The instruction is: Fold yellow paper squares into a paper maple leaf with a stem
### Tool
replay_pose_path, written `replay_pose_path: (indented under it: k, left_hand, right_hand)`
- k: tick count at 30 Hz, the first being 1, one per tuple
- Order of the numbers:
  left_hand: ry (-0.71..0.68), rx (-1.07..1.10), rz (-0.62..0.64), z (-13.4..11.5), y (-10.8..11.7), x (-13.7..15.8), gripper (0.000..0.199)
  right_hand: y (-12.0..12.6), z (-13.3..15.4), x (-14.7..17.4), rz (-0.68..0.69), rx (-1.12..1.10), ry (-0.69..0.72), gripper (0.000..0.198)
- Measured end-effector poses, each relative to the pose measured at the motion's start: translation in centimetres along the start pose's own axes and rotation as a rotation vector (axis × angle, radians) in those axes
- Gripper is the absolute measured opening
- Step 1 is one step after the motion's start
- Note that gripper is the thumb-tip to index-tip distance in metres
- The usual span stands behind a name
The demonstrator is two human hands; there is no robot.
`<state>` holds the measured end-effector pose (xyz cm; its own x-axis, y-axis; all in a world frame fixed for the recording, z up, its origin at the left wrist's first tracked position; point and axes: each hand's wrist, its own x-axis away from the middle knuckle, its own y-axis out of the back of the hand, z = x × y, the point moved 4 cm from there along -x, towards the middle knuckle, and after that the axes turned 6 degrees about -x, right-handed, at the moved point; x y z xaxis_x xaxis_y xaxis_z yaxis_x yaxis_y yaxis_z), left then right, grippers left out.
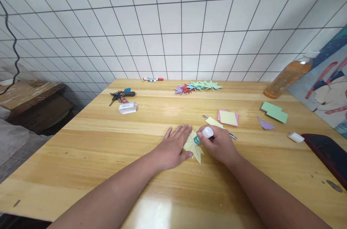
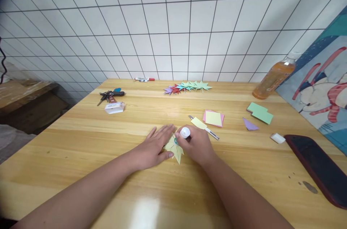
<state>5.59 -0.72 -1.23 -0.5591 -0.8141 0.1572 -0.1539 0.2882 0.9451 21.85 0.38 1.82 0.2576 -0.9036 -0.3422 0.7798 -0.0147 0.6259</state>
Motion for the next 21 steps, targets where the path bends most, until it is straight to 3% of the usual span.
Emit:
replay_pose_path:
  k: [6, 13, 15, 18, 21]
  left_hand:
    - [0.025, -0.079, 0.03, -0.2, -0.2, 0.2, 0.065]
    - [0.04, -0.103, 0.055, -0.4, -0.3, 0.1, 0.065]
    - [0.041, -0.109, 0.054, -0.4, -0.3, 0.1, 0.067]
    - [0.04, -0.121, 0.066, -0.4, -0.2, 0.1, 0.071]
    - [0.037, -0.12, 0.085, -0.4, -0.2, 0.1, 0.072]
  right_hand:
    - [-1.6, 1.1, 0.0, 0.127, 0.077, 0.082, 0.016]
    - [-2.4, 1.5, 0.3, 0.17, 0.026, 0.109, 0.015]
    - [-2.2, 1.4, 0.3, 0.138, -0.041, 0.107, 0.014]
    - [-1.1, 0.7, 0.2, -0.019, -0.137, 0.027, 0.016]
    - [-0.1, 0.1, 0.1, -0.144, -0.105, -0.062, 0.019]
